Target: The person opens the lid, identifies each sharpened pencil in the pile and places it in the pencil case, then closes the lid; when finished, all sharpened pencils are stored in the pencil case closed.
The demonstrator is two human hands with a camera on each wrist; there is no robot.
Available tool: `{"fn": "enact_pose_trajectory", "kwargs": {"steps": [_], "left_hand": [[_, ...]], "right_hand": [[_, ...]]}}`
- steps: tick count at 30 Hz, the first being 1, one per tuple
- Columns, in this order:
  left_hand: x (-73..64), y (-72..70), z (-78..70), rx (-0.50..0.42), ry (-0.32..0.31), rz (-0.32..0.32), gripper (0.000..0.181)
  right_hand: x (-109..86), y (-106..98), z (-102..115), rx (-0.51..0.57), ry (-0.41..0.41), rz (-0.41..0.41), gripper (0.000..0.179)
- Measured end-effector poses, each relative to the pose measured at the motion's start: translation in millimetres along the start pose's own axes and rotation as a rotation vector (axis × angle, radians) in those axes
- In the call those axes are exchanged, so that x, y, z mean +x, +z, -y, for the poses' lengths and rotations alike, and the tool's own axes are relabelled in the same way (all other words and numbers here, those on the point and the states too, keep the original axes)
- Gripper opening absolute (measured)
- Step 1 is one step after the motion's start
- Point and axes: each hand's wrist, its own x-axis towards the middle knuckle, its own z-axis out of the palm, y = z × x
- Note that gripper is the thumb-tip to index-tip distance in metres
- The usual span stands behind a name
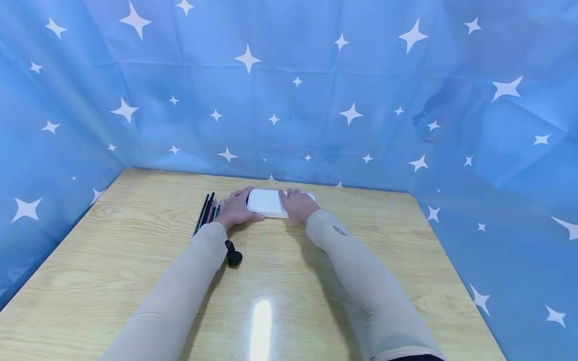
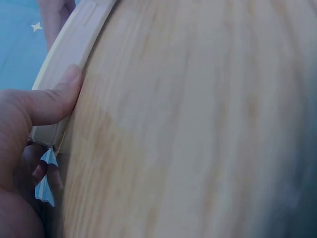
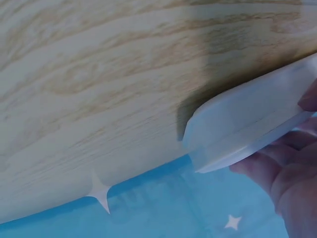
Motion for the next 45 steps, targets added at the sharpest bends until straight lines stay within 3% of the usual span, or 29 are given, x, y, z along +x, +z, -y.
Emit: {"fn": "enact_pose_trajectory", "kwargs": {"steps": [7, 14, 22, 27, 35, 40, 45], "left_hand": [[-0.1, -2.7, -2.1, -0.002, -0.005, 0.01, 0.106], [-4.4, -8.0, 0.3, 0.009, -0.003, 0.024, 0.107], [-2.4, -6.9, 6.2, -0.017, -0.015, 0.01, 0.109], [-1.9, -4.0, 6.8, -0.027, 0.006, 0.007, 0.111], [-3.2, -3.3, 0.8, -0.034, -0.015, 0.039, 0.113], [0.7, -5.5, 0.9, -0.037, -0.041, 0.037, 0.117], [2.8, -7.8, 0.7, -0.003, -0.049, 0.076, 0.122]], "right_hand": [[0.1, -9, -5, 0.023, -0.02, 0.027, 0.074], [1.7, -17, -2, 0.09, -0.021, 0.13, 0.08], [8.8, -16, -7, 0.147, 0.012, 0.137, 0.077], [7.5, -23, -23, 0.317, -0.001, 0.18, 0.076], [-5.9, -40, -54, 0.646, -0.04, 0.27, 0.071], [-11.6, -45, -78, 0.791, -0.037, 0.249, 0.061], [-16.2, -39, -97, 0.908, 0.006, 0.167, 0.052]]}}
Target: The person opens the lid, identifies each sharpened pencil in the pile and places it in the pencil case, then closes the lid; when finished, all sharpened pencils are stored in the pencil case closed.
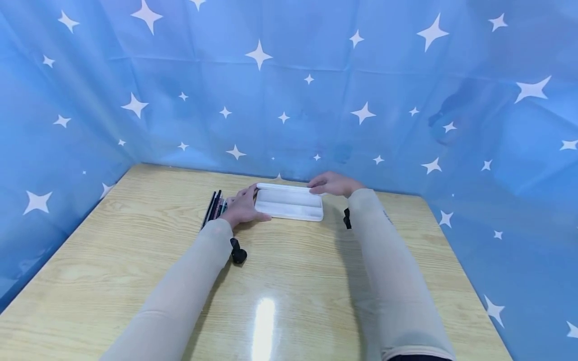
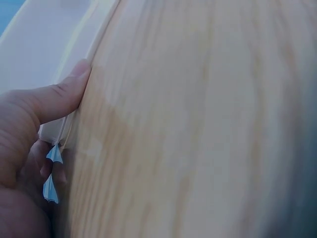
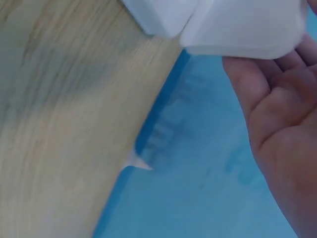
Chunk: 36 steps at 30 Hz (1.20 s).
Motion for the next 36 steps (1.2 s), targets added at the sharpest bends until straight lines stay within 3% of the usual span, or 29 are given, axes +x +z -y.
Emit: {"fn": "enact_pose_trajectory", "kwargs": {"steps": [5, 16, 21, 25, 30, 36], "left_hand": [[-1.2, 0.1, -1.8, 0.018, -0.005, -0.008, 0.122], [-8.8, 0.3, -2.3, 0.002, 0.007, -0.02, 0.115], [-9.3, -0.5, -6.9, 0.017, 0.013, -0.024, 0.113], [-8.1, 1.3, -4.0, 0.048, 0.018, -0.019, 0.113], [-7.6, 1.3, -3.5, 0.02, 0.027, -0.043, 0.106], [-5.2, -1.2, -2.8, 0.002, 0.002, -0.025, 0.103]], "right_hand": [[-1.6, 0, -10, 0.085, 0.019, -0.099, 0.054], [15.7, 11, -11, 0.147, 0.027, -0.359, 0.058], [25.7, 12, -13, 0.18, 0.028, -0.482, 0.048], [42.0, 14, -21, 0.173, 0.059, -0.513, 0.051], [61.8, 13, -30, 0.162, 0.126, -0.518, 0.066], [71.4, 11, -26, 0.163, 0.196, -0.517, 0.062]]}}
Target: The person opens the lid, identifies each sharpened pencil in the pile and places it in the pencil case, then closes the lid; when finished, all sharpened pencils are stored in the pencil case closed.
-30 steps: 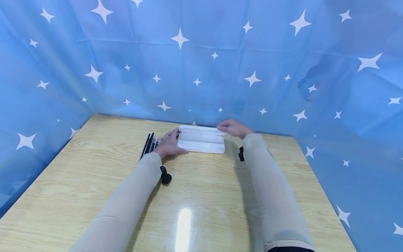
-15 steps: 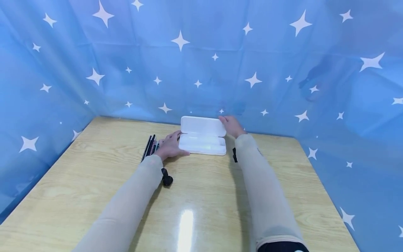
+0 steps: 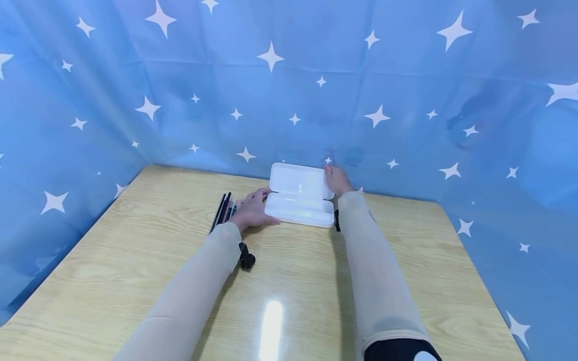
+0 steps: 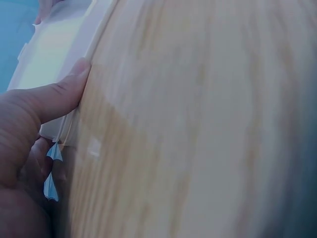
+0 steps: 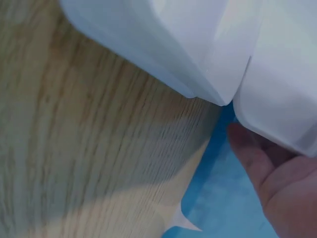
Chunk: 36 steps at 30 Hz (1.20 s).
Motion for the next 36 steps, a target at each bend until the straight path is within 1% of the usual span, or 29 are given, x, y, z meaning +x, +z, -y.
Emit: {"fn": "enact_pose_trajectory", "kwargs": {"steps": [3, 6, 8, 10, 12, 15, 18, 20, 22, 24, 25, 27, 29, 31, 33, 36], "left_hand": [[2.1, 2.9, 1.2, -0.006, 0.005, -0.006, 0.104], [2.8, 4.1, 4.9, -0.005, -0.002, -0.01, 0.104], [1.5, 4.5, 3.3, 0.003, -0.002, -0.012, 0.104], [-1.1, 4.4, 2.3, 0.005, 0.002, -0.018, 0.104], [-1.8, 5.5, 2.5, 0.015, 0.004, -0.015, 0.104], [-4.2, 4.1, 1.1, 0.017, 0.012, -0.011, 0.105], [-6.0, 1.4, -0.7, 0.001, 0.017, -0.015, 0.104], [-6.1, 0.1, -2.3, -0.009, 0.018, -0.013, 0.104], [-6.7, -2.3, -3.1, -0.024, 0.014, -0.01, 0.104], [-6.2, -4.2, -2.3, -0.024, 0.009, -0.006, 0.105], [-5.9, -4.8, -2.1, -0.025, 0.005, -0.007, 0.105], [-5.2, -5.2, -2.1, -0.035, 0.008, -0.012, 0.105], [-3.3, -3.4, -1.9, -0.04, 0.007, -0.009, 0.105], [-1.9, -1.4, -1.7, -0.049, 0.007, 0.001, 0.105], [-0.5, 0.9, -1.8, -0.055, 0.001, 0.015, 0.106], [-0.1, 1.4, -2.4, -0.04, -0.007, 0.026, 0.107]], "right_hand": [[-2.9, -1, -2, 0.016, 0.001, 0.004, 0.06], [-9.9, -4, -1, 0.048, -0.025, 0.034, 0.065], [-17.9, -10, -3, 0.075, -0.045, 0.041, 0.068], [-27.0, -16, -4, 0.095, -0.058, 0.03, 0.071], [-34.6, -22, -6, 0.099, -0.057, 0.002, 0.069], [-51.1, -25, -8, 0.082, -0.057, -0.025, 0.068], [-70.8, -21, -11, 0.084, -0.055, -0.001, 0.068], [-83.1, -17, -15, 0.052, -0.038, 0.045, 0.07], [-92.7, -11, -17, 0.001, -0.029, 0.122, 0.07], [-97.6, -4, -19, -0.083, -0.048, 0.206, 0.07], [-99.3, -1, -20, -0.103, -0.06, 0.247, 0.07], [-102.5, 6, -22, -0.12, -0.094, 0.29, 0.072], [-105.4, 11, -23, -0.117, -0.108, 0.294, 0.078], [-108.7, 15, -25, -0.1, -0.103, 0.27, 0.082], [-112.2, 17, -25, -0.105, -0.091, 0.247, 0.084], [-115.0, 20, -22, -0.133, -0.082, 0.228, 0.085]]}}
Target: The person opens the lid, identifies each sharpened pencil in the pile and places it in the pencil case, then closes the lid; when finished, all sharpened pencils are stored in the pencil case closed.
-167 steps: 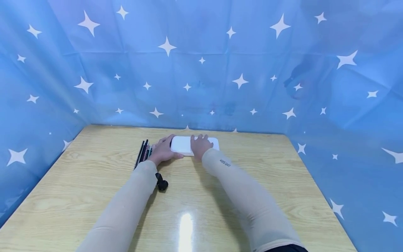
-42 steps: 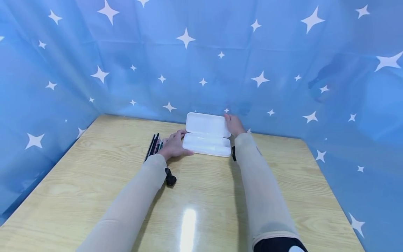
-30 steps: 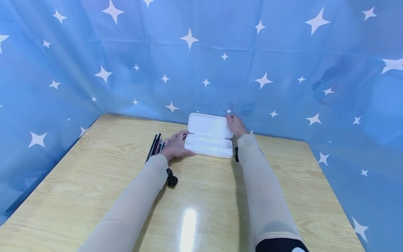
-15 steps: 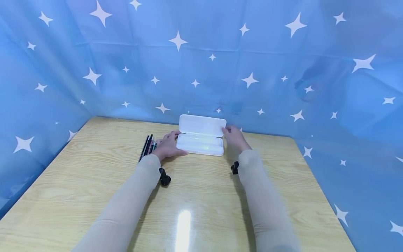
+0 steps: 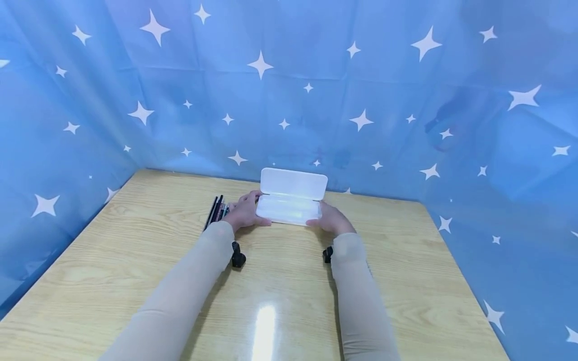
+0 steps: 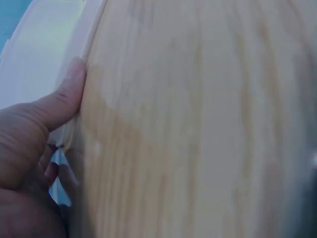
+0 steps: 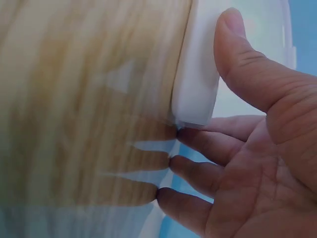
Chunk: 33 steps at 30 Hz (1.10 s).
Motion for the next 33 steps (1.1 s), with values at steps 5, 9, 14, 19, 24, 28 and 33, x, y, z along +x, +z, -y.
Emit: {"fn": "enact_pose_trajectory", "kwargs": {"steps": [5, 9, 14, 19, 24, 28, 33], "left_hand": [[-5.7, -7.0, -0.2, 0.028, 0.006, 0.029, 0.115], [-26.4, -31.4, -0.2, -0.057, 0.037, 0.039, 0.122], [-57.7, -72.7, -4.9, -0.179, 0.01, 0.091, 0.083], [-74.4, -101.5, -10.5, -0.206, -0.045, 0.054, 0.058], [-81.9, -103.4, -9.5, -0.303, -0.098, 0.076, 0.056], [-83.6, -97.7, -10.2, -0.325, -0.113, 0.065, 0.053], [-85.4, -95.1, -13.3, -0.35, -0.135, 0.092, 0.05]], "right_hand": [[2.4, 3, 7, -0.043, 0.013, -0.017, 0.085], [13.1, 8, 15, -0.044, -0.009, -0.008, 0.085], [17.4, 8, 19, -0.061, -0.018, -0.005, 0.084], [10.3, 3, 14, -0.043, 0.017, -0.026, 0.083], [4.5, 2, 7, -0.01, 0.009, -0.015, 0.082], [-1.2, 1, 3, 0.011, -0.002, -0.01, 0.081], [-6.7, -2, -1, -0.001, 0.005, -0.011, 0.083]]}}
